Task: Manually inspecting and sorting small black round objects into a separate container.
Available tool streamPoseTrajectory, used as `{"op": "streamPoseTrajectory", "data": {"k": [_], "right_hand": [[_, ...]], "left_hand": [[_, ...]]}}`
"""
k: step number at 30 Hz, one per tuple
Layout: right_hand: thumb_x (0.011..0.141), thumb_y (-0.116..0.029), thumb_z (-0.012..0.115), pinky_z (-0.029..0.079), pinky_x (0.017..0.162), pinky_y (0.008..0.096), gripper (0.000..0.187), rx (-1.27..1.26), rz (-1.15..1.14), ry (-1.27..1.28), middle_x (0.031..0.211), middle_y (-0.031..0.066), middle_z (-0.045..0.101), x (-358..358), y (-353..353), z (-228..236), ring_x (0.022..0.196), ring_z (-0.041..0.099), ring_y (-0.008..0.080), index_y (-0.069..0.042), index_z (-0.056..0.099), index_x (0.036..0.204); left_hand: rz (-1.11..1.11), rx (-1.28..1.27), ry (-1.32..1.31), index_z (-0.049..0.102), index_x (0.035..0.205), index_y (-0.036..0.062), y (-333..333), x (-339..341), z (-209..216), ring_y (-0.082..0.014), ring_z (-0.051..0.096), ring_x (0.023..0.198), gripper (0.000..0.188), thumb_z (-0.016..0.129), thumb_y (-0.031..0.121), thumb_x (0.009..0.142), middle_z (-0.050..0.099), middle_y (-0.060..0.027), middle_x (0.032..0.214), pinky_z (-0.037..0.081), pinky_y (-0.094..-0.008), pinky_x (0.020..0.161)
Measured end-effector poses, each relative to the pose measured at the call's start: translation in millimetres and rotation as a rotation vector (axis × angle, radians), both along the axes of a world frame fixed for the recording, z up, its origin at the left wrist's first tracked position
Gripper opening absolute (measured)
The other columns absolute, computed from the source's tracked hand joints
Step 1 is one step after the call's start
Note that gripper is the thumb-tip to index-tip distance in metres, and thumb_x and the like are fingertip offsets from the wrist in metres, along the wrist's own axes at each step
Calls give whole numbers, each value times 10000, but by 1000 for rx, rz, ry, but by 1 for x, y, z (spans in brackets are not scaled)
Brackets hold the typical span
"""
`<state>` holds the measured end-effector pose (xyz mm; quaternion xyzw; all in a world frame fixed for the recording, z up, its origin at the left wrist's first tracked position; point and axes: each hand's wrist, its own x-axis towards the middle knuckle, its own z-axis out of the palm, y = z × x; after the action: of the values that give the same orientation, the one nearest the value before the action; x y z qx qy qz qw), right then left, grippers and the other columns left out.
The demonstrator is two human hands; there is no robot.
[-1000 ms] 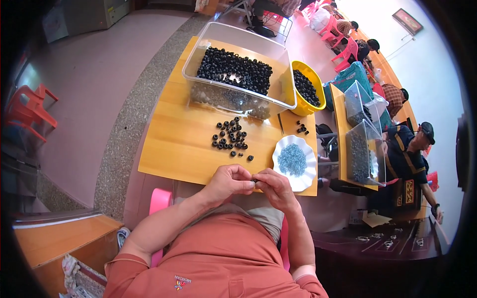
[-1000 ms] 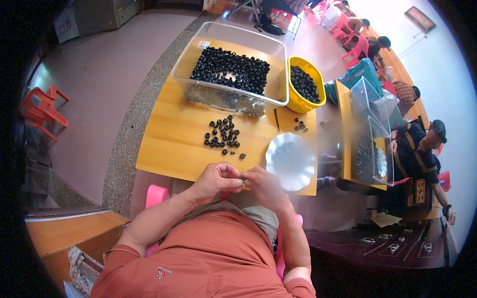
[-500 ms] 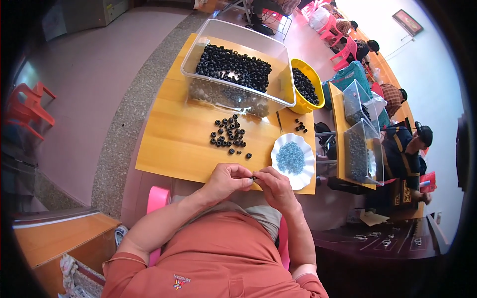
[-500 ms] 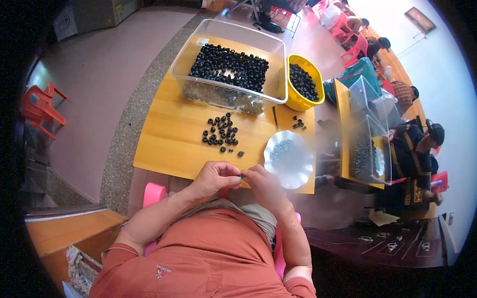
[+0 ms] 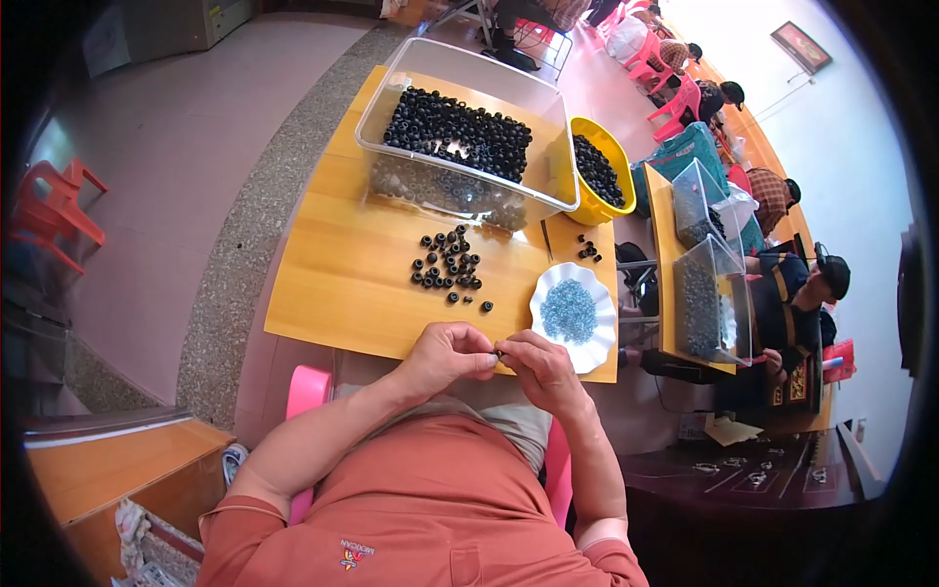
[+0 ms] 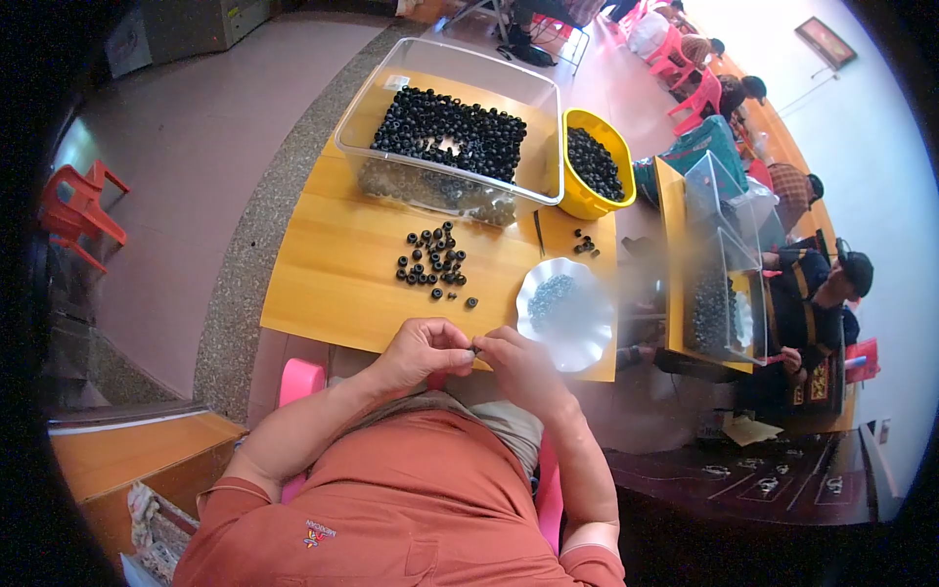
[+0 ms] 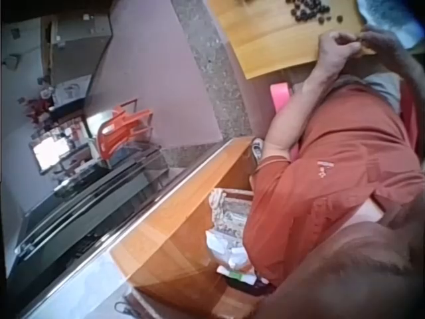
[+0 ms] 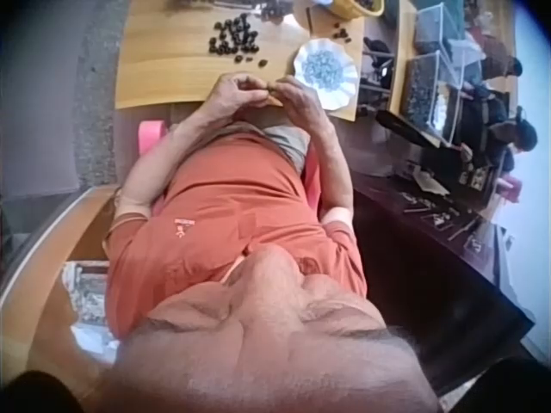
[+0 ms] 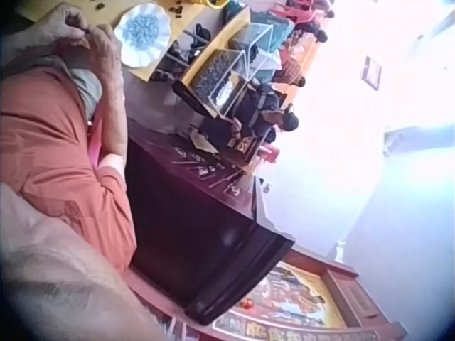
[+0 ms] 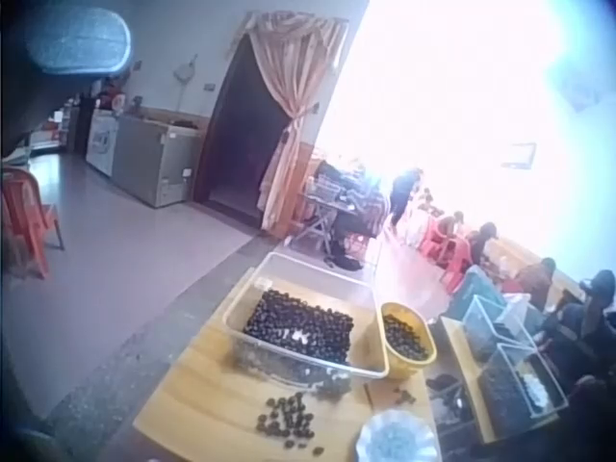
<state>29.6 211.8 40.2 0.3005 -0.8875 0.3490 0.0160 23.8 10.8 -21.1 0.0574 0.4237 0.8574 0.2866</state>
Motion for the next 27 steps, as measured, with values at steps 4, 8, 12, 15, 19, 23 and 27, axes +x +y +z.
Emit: {"op": "streamPoseTrajectory", "data": {"k": [4,8,12,15,19,23,27], "right_hand": [[790,93,628,526,654,318,272,29,25,-69,885,126,651,0,0,8,759,663,267,4,658,1046],[786,104,602,529,657,321,284,34,60,-154,894,132,644,0,0,12,746,659,263,8,658,1048],[814,93,594,519,644,326,280,-34,-9,-49,898,145,638,6,-4,-3,741,648,265,18,641,1080],[834,61,595,512,676,355,295,-40,-78,9,939,152,630,12,-10,-9,801,637,305,4,617,1123],[842,17,618,508,724,390,321,-40,-162,49,995,169,612,18,-23,-9,860,624,358,-8,590,1161],[829,10,644,507,732,397,363,-77,-170,139,1013,180,600,22,-31,-13,875,617,360,-6,575,1185],[798,48,664,514,762,376,432,-50,-220,214,1036,191,598,24,-38,-19,887,624,331,41,561,1218]], "left_hand": [[-35,26,-49,619,941,14,0,1,3,-139,669,752,123,710,34,861,685,-76,853,556,-258,702],[-49,48,-94,616,941,15,-1,2,3,-142,670,734,131,715,32,856,683,-79,861,559,-259,696],[-28,64,-148,611,949,14,0,0,1,-151,671,772,140,712,20,853,675,-81,888,576,-274,719],[1,103,-171,609,948,18,0,0,0,-158,671,799,135,707,13,854,668,-80,899,585,-284,738],[53,136,-181,607,938,27,-2,1,3,-161,668,815,134,706,1,850,662,-78,902,584,-284,751],[98,121,-193,606,934,31,1,2,6,-155,663,826,150,716,-4,839,658,-67,902,582,-287,765],[151,129,-190,605,928,23,2,4,5,-139,647,829,146,715,-10,838,637,-50,891,574,-283,769]]}}
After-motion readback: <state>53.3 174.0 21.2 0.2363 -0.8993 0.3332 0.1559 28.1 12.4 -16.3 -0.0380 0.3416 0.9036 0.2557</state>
